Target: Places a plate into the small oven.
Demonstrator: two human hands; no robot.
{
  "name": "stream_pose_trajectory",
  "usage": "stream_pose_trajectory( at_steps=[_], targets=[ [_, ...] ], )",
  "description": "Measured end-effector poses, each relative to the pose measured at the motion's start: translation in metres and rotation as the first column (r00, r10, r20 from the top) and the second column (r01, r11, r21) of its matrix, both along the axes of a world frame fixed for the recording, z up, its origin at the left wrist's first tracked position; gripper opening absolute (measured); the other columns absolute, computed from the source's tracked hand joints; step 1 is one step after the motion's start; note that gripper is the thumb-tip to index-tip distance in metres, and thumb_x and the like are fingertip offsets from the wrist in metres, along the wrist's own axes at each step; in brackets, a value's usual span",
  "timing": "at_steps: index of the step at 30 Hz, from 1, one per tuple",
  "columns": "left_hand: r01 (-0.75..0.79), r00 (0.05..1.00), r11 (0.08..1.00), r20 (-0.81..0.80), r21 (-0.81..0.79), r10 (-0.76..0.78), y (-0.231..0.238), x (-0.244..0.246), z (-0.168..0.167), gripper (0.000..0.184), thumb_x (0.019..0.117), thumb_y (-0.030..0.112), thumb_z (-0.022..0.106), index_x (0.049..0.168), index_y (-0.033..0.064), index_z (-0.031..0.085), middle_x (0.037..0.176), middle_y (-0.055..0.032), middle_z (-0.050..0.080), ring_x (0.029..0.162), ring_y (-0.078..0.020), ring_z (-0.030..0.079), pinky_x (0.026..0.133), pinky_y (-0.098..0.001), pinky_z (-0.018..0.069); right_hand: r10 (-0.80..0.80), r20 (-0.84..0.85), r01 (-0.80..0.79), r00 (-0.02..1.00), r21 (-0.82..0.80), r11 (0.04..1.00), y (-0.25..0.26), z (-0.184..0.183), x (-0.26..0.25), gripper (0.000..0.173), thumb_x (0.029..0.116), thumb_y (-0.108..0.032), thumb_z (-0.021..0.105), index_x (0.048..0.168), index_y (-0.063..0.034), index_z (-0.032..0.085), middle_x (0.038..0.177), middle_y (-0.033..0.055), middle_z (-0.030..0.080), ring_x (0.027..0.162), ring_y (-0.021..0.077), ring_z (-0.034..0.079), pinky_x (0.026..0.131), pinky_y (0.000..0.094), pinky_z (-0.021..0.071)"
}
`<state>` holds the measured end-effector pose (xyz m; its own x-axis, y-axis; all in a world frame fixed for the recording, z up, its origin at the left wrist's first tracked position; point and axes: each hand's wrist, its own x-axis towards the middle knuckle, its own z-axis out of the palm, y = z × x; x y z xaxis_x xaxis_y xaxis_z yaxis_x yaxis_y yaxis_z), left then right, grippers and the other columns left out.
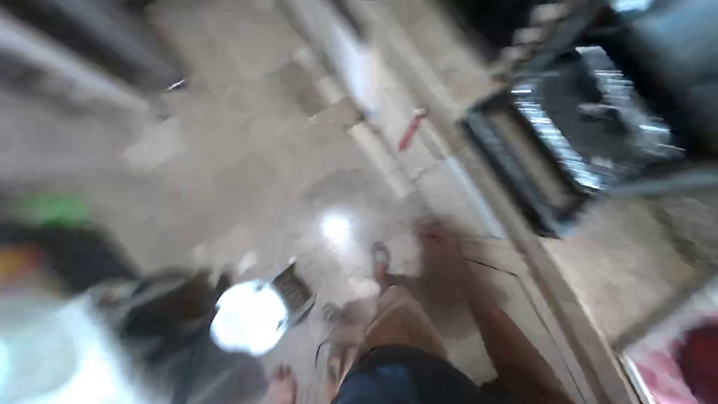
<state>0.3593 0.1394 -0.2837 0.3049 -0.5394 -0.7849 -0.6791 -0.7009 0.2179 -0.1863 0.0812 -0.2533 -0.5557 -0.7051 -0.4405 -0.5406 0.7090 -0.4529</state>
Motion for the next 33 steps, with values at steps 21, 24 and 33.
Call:
stream_pose_trajectory(
  at_steps=[21, 24, 33],
  targets=[
    [-0.553, 0.802, 0.736, -0.011, -0.391, 0.597, 0.094, 0.332, 0.008, 0.036, 0.1072, 0.028, 0.051, 0.126, 0.0039, 0.069, 0.112, -0.0182, 0.072, 0.104, -0.0293, 0.070, 0.097, -0.0497, 0.0537, 0.763, 0.384, -0.742, 0.520, -0.239, 0.626, -0.107, -0.010, 0.540, 0.027, 0.1037, -0.020, 0.058, 0.116, -0.0013, 0.073, 0.097, 0.0138, 0.075, 0.076, 0.0203, 0.074, 0.074, 0.0412, 0.0633],
    [-0.633, 0.707, 0.623, -0.015, -0.459, 0.707, 0.102, 0.376, 0.016, 0.035, 0.1070, 0.028, 0.054, 0.126, 0.0031, 0.068, 0.113, -0.0187, 0.071, 0.101, -0.0300, 0.070, 0.095, -0.0508, 0.0545, 0.774, 0.483, -0.795, 0.410, -0.227, 0.563, -0.126, -0.012, 0.627, 0.026, 0.1047, -0.020, 0.059, 0.117, -0.0006, 0.072, 0.098, 0.0150, 0.075, 0.080, 0.0226, 0.074, 0.079, 0.0443, 0.0622],
    [-0.744, 0.546, 0.386, -0.163, -0.545, 0.822, 0.056, 0.571, -0.003, 0.046, 0.1016, 0.037, 0.063, 0.133, 0.0030, 0.063, 0.125, -0.0197, 0.068, 0.110, -0.0315, 0.069, 0.097, -0.0534, 0.0554, 0.701, 0.619, -0.771, 0.353, -0.231, 0.593, -0.119, -0.026, 0.856, 0.045, 0.1004, -0.033, 0.065, 0.138, -0.0083, 0.062, 0.114, 0.0158, 0.072, 0.091, 0.0300, 0.073, 0.080, 0.0535, 0.0616]
  ],
)
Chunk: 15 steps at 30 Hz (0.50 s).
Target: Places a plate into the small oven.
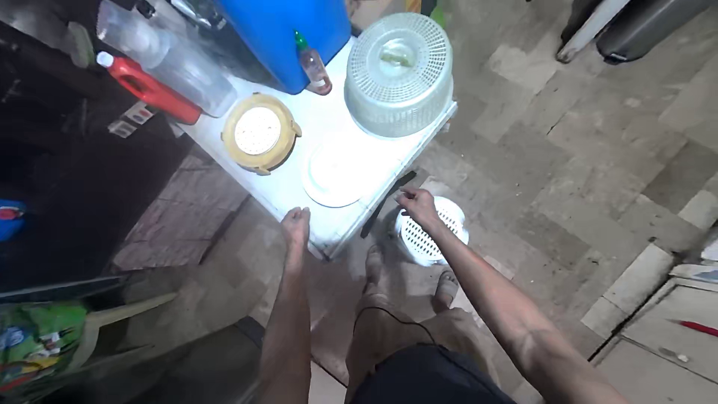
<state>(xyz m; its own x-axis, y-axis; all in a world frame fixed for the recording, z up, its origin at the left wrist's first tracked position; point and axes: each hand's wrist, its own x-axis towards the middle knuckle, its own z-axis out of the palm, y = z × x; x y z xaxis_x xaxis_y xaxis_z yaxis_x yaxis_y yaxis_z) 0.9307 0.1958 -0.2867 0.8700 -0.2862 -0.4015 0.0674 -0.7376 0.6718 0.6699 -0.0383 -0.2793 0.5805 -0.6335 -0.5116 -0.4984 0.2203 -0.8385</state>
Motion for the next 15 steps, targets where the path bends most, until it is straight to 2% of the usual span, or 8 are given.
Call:
stream_pose_trajectory(
  at_steps=[3, 6, 8, 10, 12, 13, 14, 15],
  targets=[
    [0.016, 0.998, 0.999, -0.068, -0.037, -0.018, -0.033, 0.064, -0.019, 0.055, 0.0987, 0.040, 0.067, 0.138, 0.0022, 0.060, 0.130, -0.0198, 0.065, 0.111, -0.0313, 0.068, 0.096, -0.0528, 0.0557, -0.142, -0.049, 0.142, 0.989, 0.000, 0.990, -0.007, -0.031, 0.066, 0.057, 0.0969, -0.037, 0.070, 0.142, -0.0055, 0.058, 0.117, 0.0137, 0.072, 0.092, 0.0261, 0.074, 0.079, 0.0480, 0.0620],
    [0.050, 0.987, 0.997, -0.150, -0.055, -0.058, -0.058, 0.108, -0.039, 0.065, 0.0943, 0.042, 0.074, 0.143, 0.0031, 0.055, 0.135, -0.0189, 0.062, 0.110, -0.0311, 0.068, 0.094, -0.0518, 0.0566, -0.206, -0.106, 0.207, 0.973, 0.000, 0.978, -0.009, -0.046, 0.111, 0.062, 0.0937, -0.041, 0.072, 0.143, -0.0064, 0.058, 0.116, 0.0145, 0.073, 0.094, 0.0273, 0.073, 0.082, 0.0504, 0.0609],
    [0.108, 0.978, 0.993, -0.174, -0.052, -0.116, -0.072, 0.127, -0.048, 0.074, 0.0900, 0.045, 0.078, 0.147, 0.0048, 0.053, 0.139, -0.0182, 0.060, 0.117, -0.0317, 0.065, 0.096, -0.0530, 0.0553, -0.214, -0.147, 0.216, 0.966, -0.002, 0.976, -0.010, -0.050, 0.132, 0.064, 0.0923, -0.043, 0.073, 0.143, -0.0075, 0.058, 0.116, 0.0145, 0.073, 0.096, 0.0286, 0.073, 0.084, 0.0524, 0.0608],
    [0.174, 0.967, 0.984, -0.184, -0.038, -0.178, -0.082, 0.140, -0.051, 0.078, 0.0865, 0.046, 0.081, 0.147, 0.0067, 0.053, 0.140, -0.0182, 0.060, 0.124, -0.0329, 0.062, 0.100, -0.0559, 0.0526, -0.204, -0.195, 0.195, 0.959, -0.064, 0.979, -0.010, -0.050, 0.147, 0.057, 0.0903, -0.044, 0.074, 0.132, -0.0059, 0.064, 0.102, 0.0143, 0.073, 0.087, 0.0296, 0.070, 0.080, 0.0550, 0.0569],
    [0.216, 0.956, 0.973, -0.188, -0.076, -0.227, -0.090, 0.146, -0.049, 0.073, 0.0846, 0.041, 0.084, 0.143, 0.0074, 0.058, 0.137, -0.0180, 0.063, 0.124, -0.0315, 0.062, 0.102, -0.0560, 0.0511, -0.201, -0.232, 0.173, 0.952, -0.135, 0.976, -0.011, -0.051, 0.159, 0.048, 0.0869, -0.044, 0.077, 0.113, -0.0042, 0.068, 0.086, 0.0131, 0.068, 0.077, 0.0297, 0.064, 0.074, 0.0559, 0.0512],
    [0.228, 0.953, 0.968, -0.182, -0.103, -0.244, -0.093, 0.147, -0.050, 0.067, 0.0833, 0.039, 0.085, 0.138, 0.0083, 0.062, 0.130, -0.0162, 0.067, 0.119, -0.0287, 0.066, 0.100, -0.0544, 0.0533, -0.200, -0.260, 0.163, 0.945, -0.155, 0.974, -0.011, -0.051, 0.164, 0.047, 0.0849, -0.045, 0.079, 0.107, -0.0045, 0.069, 0.084, 0.0136, 0.068, 0.078, 0.0310, 0.064, 0.074, 0.0574, 0.0511],
    [0.235, 0.949, 0.964, -0.183, -0.127, -0.255, -0.096, 0.149, -0.051, 0.064, 0.0819, 0.037, 0.086, 0.135, 0.0086, 0.064, 0.126, -0.0151, 0.069, 0.115, -0.0267, 0.067, 0.098, -0.0531, 0.0550, -0.206, -0.288, 0.165, 0.935, -0.161, 0.973, -0.010, -0.052, 0.168, 0.047, 0.0833, -0.045, 0.080, 0.106, -0.0048, 0.069, 0.086, 0.0146, 0.069, 0.080, 0.0323, 0.066, 0.076, 0.0587, 0.0521],
    [0.242, 0.945, 0.959, -0.188, -0.148, -0.268, -0.098, 0.149, -0.050, 0.062, 0.0813, 0.034, 0.087, 0.133, 0.0081, 0.065, 0.125, -0.0150, 0.069, 0.114, -0.0257, 0.068, 0.098, -0.0521, 0.0550, -0.214, -0.314, 0.170, 0.925, -0.160, 0.972, -0.010, -0.053, 0.171, 0.050, 0.0820, -0.045, 0.081, 0.111, -0.0050, 0.070, 0.091, 0.0156, 0.071, 0.084, 0.0334, 0.068, 0.078, 0.0598, 0.0534]
  ],
)
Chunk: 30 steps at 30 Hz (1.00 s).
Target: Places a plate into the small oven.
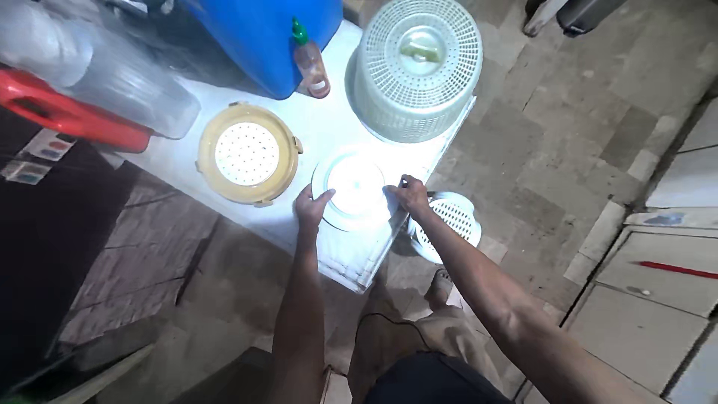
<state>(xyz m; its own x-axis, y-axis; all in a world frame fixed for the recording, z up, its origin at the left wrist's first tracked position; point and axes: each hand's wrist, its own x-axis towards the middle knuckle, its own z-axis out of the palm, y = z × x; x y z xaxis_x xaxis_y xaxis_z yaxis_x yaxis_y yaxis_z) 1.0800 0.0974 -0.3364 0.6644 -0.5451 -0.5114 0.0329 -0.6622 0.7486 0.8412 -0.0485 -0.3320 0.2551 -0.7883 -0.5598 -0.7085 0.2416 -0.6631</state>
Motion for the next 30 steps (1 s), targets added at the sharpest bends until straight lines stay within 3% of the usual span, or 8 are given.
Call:
stream_pose_trajectory(
  at_steps=[2, 8, 12, 16, 19, 22, 25, 30],
  targets=[
    [0.014, 1.000, 1.000, 0.018, 0.003, -0.014, -0.002, 0.001, 0.001, 0.059, 0.0791, 0.030, 0.089, 0.129, 0.0078, 0.067, 0.122, -0.0147, 0.070, 0.114, -0.0256, 0.067, 0.099, -0.0521, 0.0543, -0.004, -0.041, 0.005, 0.999, 0.017, 1.000, 0.000, 0.000, 0.004, 0.056, 0.0816, -0.043, 0.081, 0.121, -0.0056, 0.069, 0.099, 0.0174, 0.073, 0.092, 0.0354, 0.070, 0.083, 0.0620, 0.0540],
    [0.012, 0.998, 1.000, 0.056, -0.007, -0.012, -0.003, 0.000, 0.002, 0.057, 0.0783, 0.026, 0.089, 0.127, 0.0045, 0.068, 0.119, -0.0164, 0.070, 0.109, -0.0264, 0.069, 0.097, -0.0517, 0.0557, -0.033, -0.088, 0.033, 0.996, 0.006, 0.999, 0.005, 0.000, 0.007, 0.063, 0.0795, -0.046, 0.081, 0.129, -0.0088, 0.068, 0.103, 0.0173, 0.073, 0.095, 0.0365, 0.069, 0.083, 0.0633, 0.0538],
    [0.016, 0.997, 0.999, 0.074, -0.030, -0.014, -0.001, -0.007, 0.003, 0.059, 0.0785, 0.024, 0.090, 0.130, 0.0055, 0.067, 0.120, -0.0147, 0.071, 0.110, -0.0230, 0.069, 0.097, -0.0475, 0.0560, -0.046, -0.092, 0.047, 0.995, 0.007, 0.999, 0.006, 0.001, 0.001, 0.065, 0.0763, -0.048, 0.082, 0.127, -0.0095, 0.068, 0.102, 0.0165, 0.073, 0.094, 0.0356, 0.069, 0.081, 0.0628, 0.0537],
    [0.056, 0.995, 0.998, 0.085, -0.004, -0.055, -0.003, -0.022, 0.016, 0.061, 0.0774, 0.026, 0.091, 0.130, 0.0074, 0.067, 0.119, -0.0132, 0.071, 0.110, -0.0226, 0.069, 0.099, -0.0481, 0.0549, -0.107, -0.064, 0.109, 0.992, 0.031, 0.994, 0.012, 0.008, -0.020, 0.071, 0.0754, -0.046, 0.083, 0.134, -0.0102, 0.065, 0.106, 0.0159, 0.073, 0.096, 0.0342, 0.070, 0.083, 0.0615, 0.0546],
    [0.101, 0.993, 0.995, 0.057, 0.001, -0.101, -0.011, -0.043, 0.032, 0.063, 0.0790, 0.025, 0.090, 0.135, 0.0092, 0.065, 0.121, -0.0127, 0.071, 0.112, -0.0229, 0.068, 0.100, -0.0494, 0.0545, -0.175, -0.014, 0.176, 0.984, 0.055, 0.983, 0.018, 0.019, -0.048, 0.063, 0.0761, -0.045, 0.084, 0.127, -0.0116, 0.068, 0.102, 0.0140, 0.074, 0.090, 0.0317, 0.072, 0.079, 0.0601, 0.0583],
    [0.183, 0.981, 0.983, 0.066, 0.001, -0.183, -0.013, -0.074, 0.050, 0.061, 0.0804, 0.029, 0.088, 0.135, 0.0149, 0.065, 0.116, -0.0137, 0.072, 0.103, -0.0279, 0.070, 0.089, -0.0556, 0.0565, -0.247, 0.013, 0.247, 0.969, 0.039, 0.968, 0.024, 0.022, -0.084, 0.053, 0.0767, -0.045, 0.084, 0.116, -0.0111, 0.070, 0.094, 0.0136, 0.073, 0.082, 0.0317, 0.073, 0.074, 0.0599, 0.0597],
    [0.279, 0.957, 0.960, 0.089, -0.007, -0.277, -0.019, -0.112, 0.053, 0.060, 0.0777, 0.032, 0.090, 0.132, 0.0238, 0.067, 0.113, -0.0105, 0.073, 0.098, -0.0300, 0.071, 0.082, -0.0596, 0.0579, -0.320, 0.007, 0.320, 0.947, 0.041, 0.947, 0.029, 0.034, -0.131, 0.058, 0.0775, -0.044, 0.083, 0.125, -0.0141, 0.070, 0.099, 0.0122, 0.075, 0.085, 0.0317, 0.073, 0.075, 0.0608, 0.0587],
    [0.412, 0.902, 0.908, 0.111, 0.067, -0.418, -0.068, -0.202, 0.083, 0.058, 0.0803, 0.032, 0.089, 0.131, 0.0128, 0.068, 0.120, -0.0155, 0.071, 0.106, -0.0318, 0.069, 0.093, -0.0603, 0.0545, -0.467, 0.018, 0.466, 0.884, 0.031, 0.884, 0.050, 0.066, -0.230, 0.060, 0.0811, -0.046, 0.081, 0.128, -0.0120, 0.067, 0.102, 0.0193, 0.072, 0.086, 0.0376, 0.069, 0.073, 0.0629, 0.0551]
  ],
)
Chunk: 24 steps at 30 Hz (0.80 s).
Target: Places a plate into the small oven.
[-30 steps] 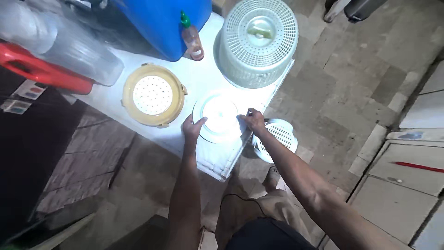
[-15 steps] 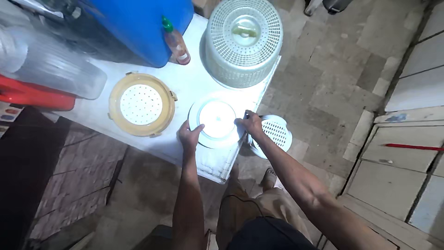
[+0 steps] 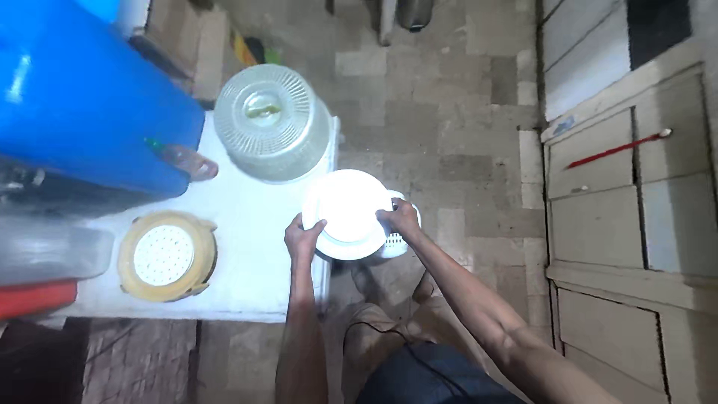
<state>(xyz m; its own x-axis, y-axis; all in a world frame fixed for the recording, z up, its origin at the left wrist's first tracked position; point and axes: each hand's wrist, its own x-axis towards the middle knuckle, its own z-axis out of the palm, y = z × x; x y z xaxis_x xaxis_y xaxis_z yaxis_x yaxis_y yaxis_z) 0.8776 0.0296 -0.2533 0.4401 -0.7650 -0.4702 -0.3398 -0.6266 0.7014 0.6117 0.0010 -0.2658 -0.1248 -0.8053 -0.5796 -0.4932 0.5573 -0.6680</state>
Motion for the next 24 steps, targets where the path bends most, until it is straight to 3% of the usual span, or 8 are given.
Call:
stream_pose_trajectory(
  at_steps=[4, 6, 9, 15, 19, 21, 24],
  targets=[
    [0.148, 0.989, 0.989, 0.028, 0.020, -0.148, -0.026, -0.093, 0.016, 0.064, 0.0787, 0.033, 0.091, 0.134, 0.0118, 0.066, 0.124, -0.0164, 0.069, 0.111, -0.0331, 0.068, 0.096, -0.0598, 0.0534, -0.154, 0.029, 0.154, 0.988, -0.001, 0.988, 0.010, 0.013, -0.095, 0.055, 0.0831, -0.042, 0.082, 0.126, -0.0106, 0.068, 0.103, 0.0190, 0.072, 0.087, 0.0366, 0.071, 0.076, 0.0615, 0.0569],
    [0.246, 0.967, 0.969, 0.068, -0.015, -0.245, -0.036, -0.139, 0.021, 0.061, 0.0773, 0.033, 0.091, 0.130, 0.0117, 0.069, 0.120, -0.0158, 0.071, 0.112, -0.0316, 0.069, 0.098, -0.0590, 0.0535, -0.242, 0.043, 0.243, 0.969, 0.002, 0.970, 0.013, 0.017, -0.142, 0.052, 0.0804, -0.040, 0.083, 0.122, -0.0111, 0.069, 0.099, 0.0162, 0.073, 0.086, 0.0326, 0.072, 0.078, 0.0579, 0.0592],
    [0.404, 0.913, 0.910, 0.103, -0.094, -0.395, -0.054, -0.224, 0.024, 0.057, 0.0775, 0.030, 0.090, 0.126, 0.0076, 0.071, 0.120, -0.0178, 0.071, 0.113, -0.0308, 0.067, 0.100, -0.0571, 0.0529, -0.345, 0.052, 0.345, 0.937, 0.000, 0.939, 0.024, 0.041, -0.223, 0.053, 0.0802, -0.037, 0.084, 0.123, -0.0099, 0.070, 0.106, 0.0158, 0.074, 0.096, 0.0311, 0.072, 0.086, 0.0557, 0.0581],
    [0.538, 0.838, 0.834, -0.029, -0.121, -0.545, -0.076, -0.420, 0.055, 0.051, 0.0820, 0.021, 0.088, 0.123, 0.0000, 0.067, 0.114, -0.0192, 0.070, 0.101, -0.0272, 0.069, 0.090, -0.0502, 0.0563, -0.519, -0.018, 0.517, 0.855, -0.053, 0.854, 0.056, 0.063, -0.398, 0.055, 0.0791, -0.044, 0.080, 0.126, -0.0160, 0.070, 0.117, 0.0104, 0.073, 0.111, 0.0285, 0.068, 0.094, 0.0575, 0.0536],
    [0.678, 0.723, 0.724, -0.063, -0.126, -0.688, -0.097, -0.545, 0.053, 0.055, 0.0802, 0.024, 0.089, 0.123, -0.0015, 0.067, 0.112, -0.0210, 0.070, 0.099, -0.0299, 0.069, 0.088, -0.0527, 0.0580, -0.691, 0.000, 0.690, 0.722, -0.075, 0.720, 0.086, 0.072, -0.498, 0.056, 0.0799, -0.042, 0.082, 0.128, -0.0161, 0.070, 0.119, 0.0117, 0.072, 0.113, 0.0291, 0.068, 0.098, 0.0563, 0.0528],
    [0.746, 0.651, 0.653, -0.061, -0.135, -0.756, -0.107, -0.607, 0.056, 0.059, 0.0786, 0.025, 0.091, 0.126, -0.0006, 0.067, 0.115, -0.0212, 0.070, 0.101, -0.0299, 0.069, 0.089, -0.0523, 0.0573, -0.766, 0.015, 0.763, 0.643, -0.095, 0.639, 0.100, 0.079, -0.542, 0.055, 0.0800, -0.041, 0.083, 0.128, -0.0158, 0.071, 0.117, 0.0122, 0.073, 0.109, 0.0285, 0.069, 0.096, 0.0547, 0.0542],
    [0.847, 0.517, 0.516, -0.027, -0.128, -0.855, -0.119, -0.697, 0.070, 0.056, 0.0780, 0.030, 0.091, 0.120, -0.0003, 0.069, 0.110, -0.0205, 0.070, 0.098, -0.0302, 0.069, 0.088, -0.0533, 0.0567, -0.867, 0.053, 0.866, 0.495, -0.109, 0.487, 0.117, 0.091, -0.603, 0.052, 0.0808, -0.037, 0.085, 0.126, -0.0136, 0.071, 0.114, 0.0142, 0.073, 0.103, 0.0287, 0.071, 0.091, 0.0529, 0.0568]
  ],
)
